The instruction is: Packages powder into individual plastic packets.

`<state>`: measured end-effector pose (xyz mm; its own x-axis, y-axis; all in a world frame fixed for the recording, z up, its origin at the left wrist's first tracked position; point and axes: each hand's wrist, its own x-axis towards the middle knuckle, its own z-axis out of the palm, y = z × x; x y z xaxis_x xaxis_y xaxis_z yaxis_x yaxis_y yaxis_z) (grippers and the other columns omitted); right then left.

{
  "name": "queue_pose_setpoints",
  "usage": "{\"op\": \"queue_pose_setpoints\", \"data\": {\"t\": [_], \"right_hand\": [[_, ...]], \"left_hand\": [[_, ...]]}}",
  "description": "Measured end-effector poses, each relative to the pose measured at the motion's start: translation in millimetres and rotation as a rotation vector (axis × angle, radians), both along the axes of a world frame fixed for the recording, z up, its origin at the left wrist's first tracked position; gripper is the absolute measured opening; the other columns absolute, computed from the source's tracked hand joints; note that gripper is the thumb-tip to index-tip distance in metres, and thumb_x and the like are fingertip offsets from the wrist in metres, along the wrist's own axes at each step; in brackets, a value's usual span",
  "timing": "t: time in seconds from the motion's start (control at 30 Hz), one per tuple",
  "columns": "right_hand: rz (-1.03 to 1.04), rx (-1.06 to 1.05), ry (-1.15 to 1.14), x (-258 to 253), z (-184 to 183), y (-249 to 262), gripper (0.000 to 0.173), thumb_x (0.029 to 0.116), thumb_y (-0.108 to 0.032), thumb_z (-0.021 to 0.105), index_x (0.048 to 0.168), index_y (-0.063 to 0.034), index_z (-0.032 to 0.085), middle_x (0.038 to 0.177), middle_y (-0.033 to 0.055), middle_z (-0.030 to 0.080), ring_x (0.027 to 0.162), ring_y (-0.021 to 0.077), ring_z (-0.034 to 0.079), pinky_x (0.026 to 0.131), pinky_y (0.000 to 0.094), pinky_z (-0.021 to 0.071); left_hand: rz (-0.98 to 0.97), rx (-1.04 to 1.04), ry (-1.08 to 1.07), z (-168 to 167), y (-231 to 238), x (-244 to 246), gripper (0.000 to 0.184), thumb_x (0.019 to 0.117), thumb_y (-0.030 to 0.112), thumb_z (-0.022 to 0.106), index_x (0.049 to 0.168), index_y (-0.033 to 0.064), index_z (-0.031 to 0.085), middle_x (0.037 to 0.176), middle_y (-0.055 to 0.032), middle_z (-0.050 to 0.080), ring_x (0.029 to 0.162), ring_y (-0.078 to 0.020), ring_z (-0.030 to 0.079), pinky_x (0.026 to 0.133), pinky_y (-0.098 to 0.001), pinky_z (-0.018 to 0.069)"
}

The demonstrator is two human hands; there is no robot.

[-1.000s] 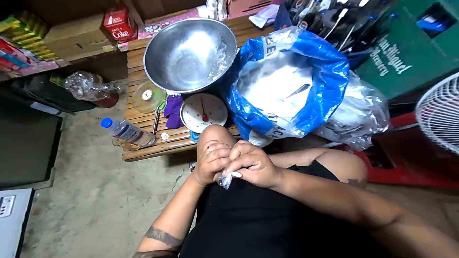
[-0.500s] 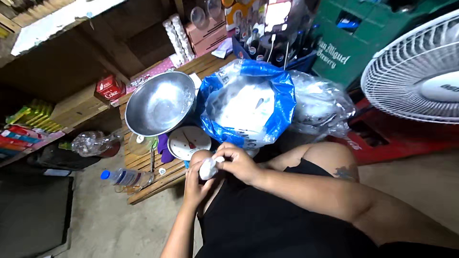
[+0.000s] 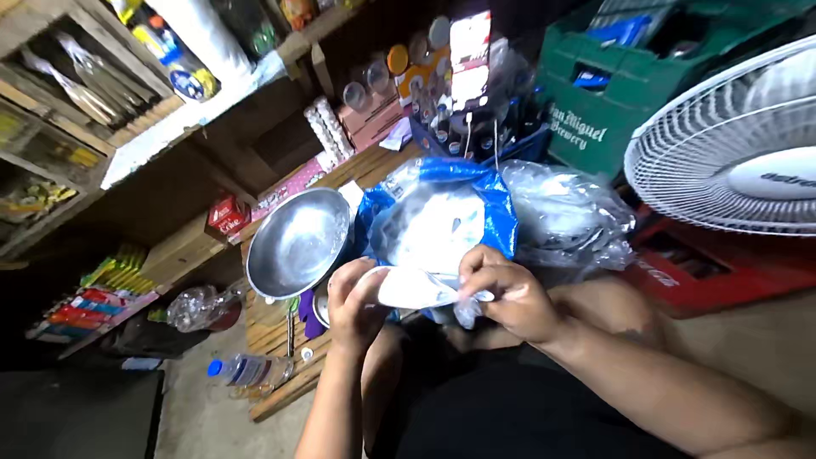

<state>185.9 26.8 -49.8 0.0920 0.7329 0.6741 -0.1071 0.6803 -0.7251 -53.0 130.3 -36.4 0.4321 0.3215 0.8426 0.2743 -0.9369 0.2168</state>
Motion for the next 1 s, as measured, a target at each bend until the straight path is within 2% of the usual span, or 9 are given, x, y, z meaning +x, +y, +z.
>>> {"op": "queue_pose_setpoints", "data": {"t": [0.1,0.17,0.27,0.37,0.43,0.57,0.73,0.87,1.0], "right_hand": [[0.050,-0.027,0.137,23,-7,-3,0.011,0.0963,-0.023,0.071,0.106,-0.0221,0.076,0.117,-0.0072,0.067,0.114,0.0057,0.061,0.100,0.0248,0.0520],[0.084,-0.079,0.276,34,-8,-4,0.011,0.0966,-0.024,0.070,0.106,-0.0212,0.076,0.122,-0.0027,0.069,0.119,0.0128,0.062,0.104,0.0322,0.0520],[0.092,-0.178,0.412,45,-8,-8,0.011,0.0962,-0.021,0.070,0.106,-0.0184,0.075,0.119,0.0017,0.072,0.111,0.0136,0.067,0.095,0.0316,0.0571],[0.108,-0.266,0.314,52,-10,-10,0.013,0.0957,-0.021,0.072,0.108,-0.0182,0.075,0.118,-0.0012,0.072,0.108,0.0106,0.067,0.090,0.0294,0.0584],[0.161,-0.347,0.211,55,-11,-7,0.016,0.0948,-0.016,0.072,0.111,-0.0153,0.072,0.121,-0.0019,0.069,0.109,0.0105,0.066,0.091,0.0306,0.0583],[0.278,-0.409,0.038,47,-9,6,0.038,0.0970,-0.014,0.062,0.133,-0.0054,0.056,0.132,0.0041,0.062,0.116,0.0130,0.062,0.099,0.0320,0.0539],[0.208,-0.462,-0.273,21,0,27,0.070,0.0972,-0.057,0.059,0.140,-0.0013,0.055,0.135,0.0123,0.060,0.120,0.0144,0.060,0.099,0.0321,0.0524],[0.165,-0.600,-0.418,-5,13,34,0.060,0.0877,-0.036,0.079,0.128,0.0051,0.062,0.120,0.0175,0.068,0.112,0.0177,0.065,0.101,0.0357,0.0522],[0.079,-0.499,-0.326,-17,5,39,0.047,0.0842,-0.028,0.082,0.115,0.0045,0.068,0.110,0.0076,0.072,0.107,0.0032,0.066,0.098,0.0239,0.0530]], "left_hand": [[-0.170,0.015,-0.030,14,13,25,0.036,0.0916,0.023,0.078,0.125,0.0193,0.065,0.125,-0.0023,0.063,0.121,-0.0147,0.061,0.104,-0.0321,0.0523],[-0.360,-0.141,-0.017,15,22,37,0.047,0.0891,0.025,0.081,0.131,0.0221,0.061,0.126,0.0004,0.066,0.120,-0.0137,0.063,0.104,-0.0321,0.0533],[-0.598,-0.438,-0.135,9,29,63,0.059,0.0785,0.027,0.090,0.131,0.0285,0.064,0.125,0.0091,0.068,0.115,-0.0070,0.064,0.100,-0.0266,0.0548],[-0.720,-0.664,-0.281,-5,35,73,0.060,0.0805,0.029,0.088,0.135,0.0261,0.062,0.127,0.0108,0.069,0.110,-0.0031,0.067,0.095,-0.0226,0.0574],[-0.734,-0.771,-0.383,-15,38,71,0.057,0.0841,0.031,0.084,0.136,0.0219,0.063,0.127,0.0097,0.070,0.110,-0.0029,0.067,0.094,-0.0229,0.0573],[-0.671,-0.827,-0.491,-25,40,56,0.052,0.0863,0.036,0.081,0.134,0.0217,0.066,0.126,0.0092,0.070,0.109,-0.0026,0.067,0.094,-0.0225,0.0570],[-0.694,-0.805,-0.518,-29,38,46,0.044,0.0878,0.038,0.080,0.128,0.0226,0.070,0.121,0.0089,0.070,0.105,-0.0022,0.067,0.090,-0.0199,0.0565],[-0.660,-0.752,-0.428,-32,30,50,0.034,0.0865,0.033,0.083,0.118,0.0234,0.074,0.108,0.0117,0.068,0.101,0.0000,0.062,0.088,-0.0164,0.0531],[-0.570,-0.780,-0.460,-32,18,54,0.038,0.0899,0.037,0.079,0.125,0.0249,0.069,0.114,0.0098,0.068,0.100,-0.0022,0.064,0.087,-0.0197,0.0554]]}}
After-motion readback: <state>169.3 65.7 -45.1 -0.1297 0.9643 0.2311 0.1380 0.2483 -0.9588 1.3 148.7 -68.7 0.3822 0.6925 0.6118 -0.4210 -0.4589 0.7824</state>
